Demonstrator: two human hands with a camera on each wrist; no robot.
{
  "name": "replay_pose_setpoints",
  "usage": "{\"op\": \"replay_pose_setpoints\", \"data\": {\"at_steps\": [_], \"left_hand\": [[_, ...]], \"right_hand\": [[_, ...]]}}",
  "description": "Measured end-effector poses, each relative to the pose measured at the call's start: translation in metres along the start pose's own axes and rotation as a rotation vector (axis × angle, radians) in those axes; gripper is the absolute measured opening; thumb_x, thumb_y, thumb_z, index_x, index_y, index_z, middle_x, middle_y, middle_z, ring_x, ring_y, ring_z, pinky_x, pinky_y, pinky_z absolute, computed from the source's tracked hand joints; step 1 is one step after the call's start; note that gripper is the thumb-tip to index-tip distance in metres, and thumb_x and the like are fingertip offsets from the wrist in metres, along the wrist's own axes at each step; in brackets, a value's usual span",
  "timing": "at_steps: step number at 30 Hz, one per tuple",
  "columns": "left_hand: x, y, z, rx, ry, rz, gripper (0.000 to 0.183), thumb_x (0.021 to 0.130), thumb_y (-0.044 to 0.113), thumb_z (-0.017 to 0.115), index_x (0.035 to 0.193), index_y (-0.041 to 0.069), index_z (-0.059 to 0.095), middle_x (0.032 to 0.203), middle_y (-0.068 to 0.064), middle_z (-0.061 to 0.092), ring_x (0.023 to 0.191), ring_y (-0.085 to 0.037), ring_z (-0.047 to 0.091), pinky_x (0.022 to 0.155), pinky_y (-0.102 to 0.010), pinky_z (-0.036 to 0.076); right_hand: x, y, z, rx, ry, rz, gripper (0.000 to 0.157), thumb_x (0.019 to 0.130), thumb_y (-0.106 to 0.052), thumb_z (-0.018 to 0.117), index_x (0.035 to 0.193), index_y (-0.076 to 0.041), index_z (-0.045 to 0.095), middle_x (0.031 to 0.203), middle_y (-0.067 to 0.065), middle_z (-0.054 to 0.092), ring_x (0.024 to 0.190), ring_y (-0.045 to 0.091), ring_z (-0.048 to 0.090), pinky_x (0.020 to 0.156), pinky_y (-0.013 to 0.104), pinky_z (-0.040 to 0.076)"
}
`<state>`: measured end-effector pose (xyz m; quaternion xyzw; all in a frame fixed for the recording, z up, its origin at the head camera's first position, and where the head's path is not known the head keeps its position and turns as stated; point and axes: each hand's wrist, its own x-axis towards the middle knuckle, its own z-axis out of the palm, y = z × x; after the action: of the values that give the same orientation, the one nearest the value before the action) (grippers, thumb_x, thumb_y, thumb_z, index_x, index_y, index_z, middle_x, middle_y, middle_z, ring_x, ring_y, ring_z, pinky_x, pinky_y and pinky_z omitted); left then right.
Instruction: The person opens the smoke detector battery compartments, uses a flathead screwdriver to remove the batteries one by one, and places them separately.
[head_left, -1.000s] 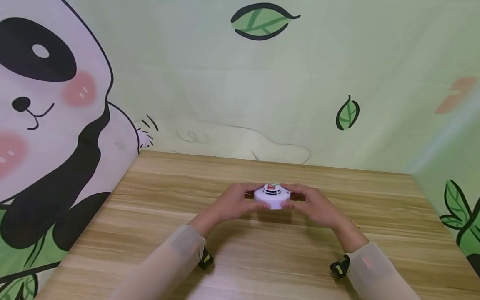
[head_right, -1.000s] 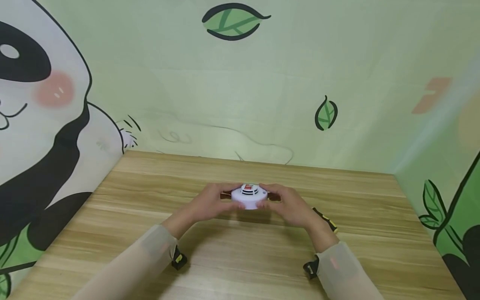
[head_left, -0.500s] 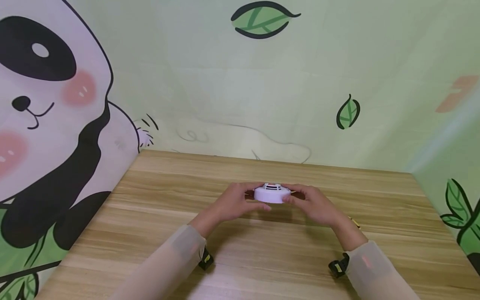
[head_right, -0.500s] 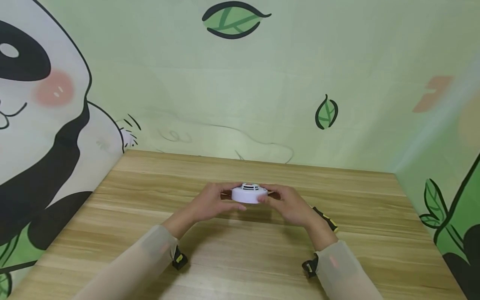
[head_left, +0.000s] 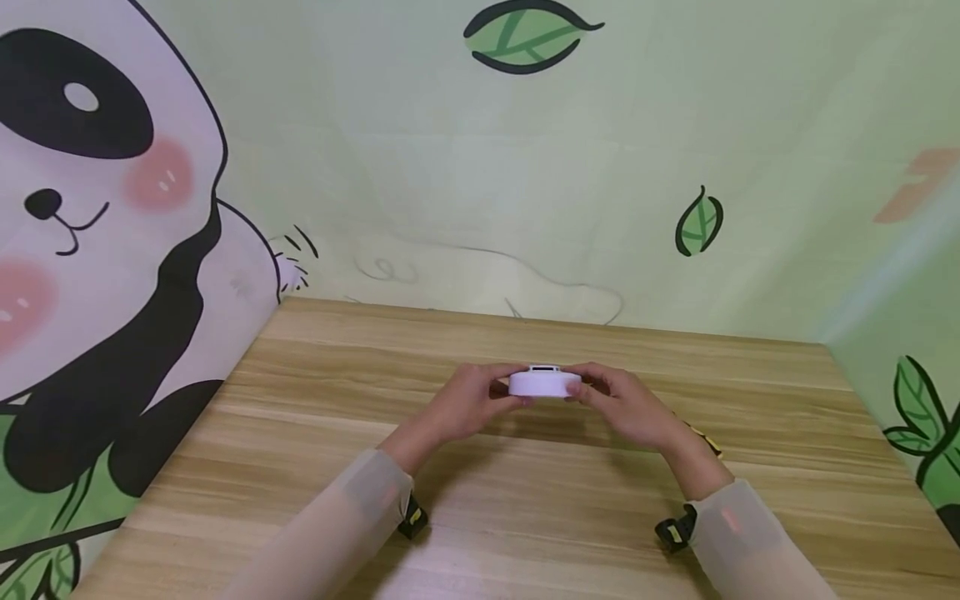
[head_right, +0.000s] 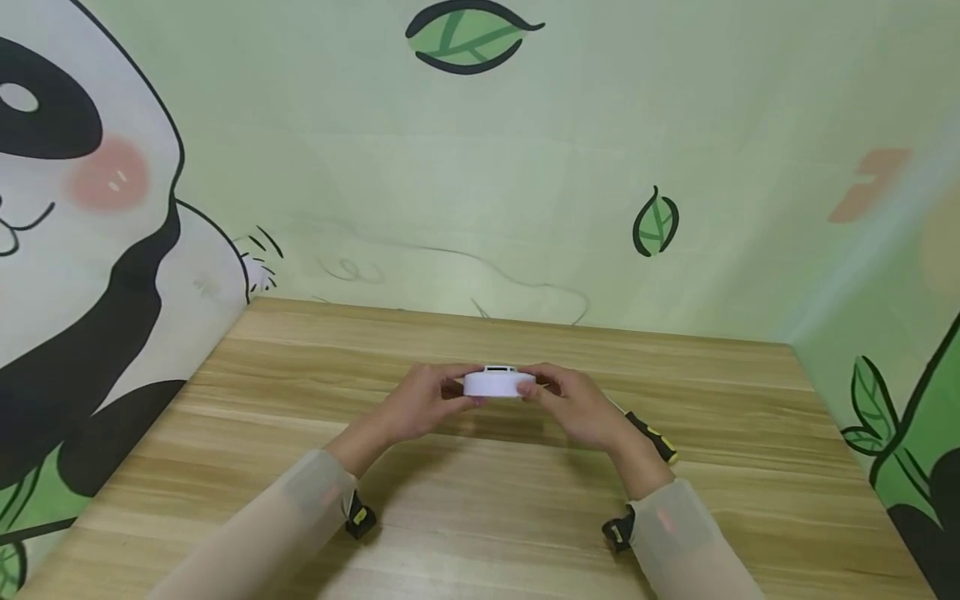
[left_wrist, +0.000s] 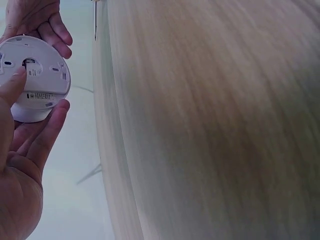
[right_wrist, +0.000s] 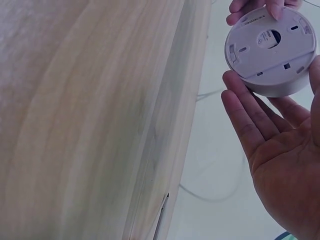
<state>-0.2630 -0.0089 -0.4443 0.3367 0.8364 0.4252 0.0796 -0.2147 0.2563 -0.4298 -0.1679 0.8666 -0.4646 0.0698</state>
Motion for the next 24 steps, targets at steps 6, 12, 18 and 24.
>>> {"op": "replay_pose_setpoints", "data": {"at_steps": [6,12,18,24], "left_hand": [[-0.0005,0.0001,0.0002,-0.018,-0.005,-0.002,0.038,0.099,0.027,0.073,0.134,0.013,0.069,0.125,-0.012,0.075,0.100,-0.023,0.077,0.084,-0.024,0.065],[-0.0023,0.0003,-0.0011,-0.029,0.012,-0.010,0.036,0.098,0.027,0.073,0.130,0.011,0.071,0.121,-0.011,0.076,0.097,-0.022,0.078,0.082,-0.022,0.065],[-0.0026,0.0012,-0.0033,-0.024,0.012,-0.020,0.037,0.100,0.033,0.071,0.130,0.012,0.071,0.119,-0.007,0.077,0.097,-0.017,0.076,0.082,-0.022,0.064],[-0.0020,0.0027,-0.0030,-0.049,0.020,-0.034,0.037,0.100,0.034,0.070,0.128,0.011,0.072,0.116,-0.008,0.078,0.091,-0.013,0.076,0.076,-0.021,0.064]], "right_hand": [[-0.0006,0.0015,0.0011,0.047,-0.001,-0.006,0.043,0.109,-0.034,0.053,0.138,-0.003,0.059,0.127,0.016,0.068,0.115,0.029,0.070,0.102,0.044,0.061],[-0.0009,0.0009,0.0018,0.033,0.001,-0.007,0.040,0.108,-0.033,0.057,0.136,-0.005,0.060,0.122,0.015,0.071,0.111,0.028,0.071,0.099,0.047,0.062],[0.0000,0.0008,0.0036,0.015,-0.008,-0.002,0.036,0.106,-0.032,0.061,0.133,-0.009,0.061,0.123,0.013,0.072,0.113,0.029,0.071,0.099,0.043,0.061],[0.0007,0.0007,0.0055,0.050,-0.010,-0.017,0.030,0.107,-0.026,0.059,0.129,-0.005,0.062,0.120,0.017,0.072,0.108,0.035,0.073,0.095,0.046,0.064]]}}
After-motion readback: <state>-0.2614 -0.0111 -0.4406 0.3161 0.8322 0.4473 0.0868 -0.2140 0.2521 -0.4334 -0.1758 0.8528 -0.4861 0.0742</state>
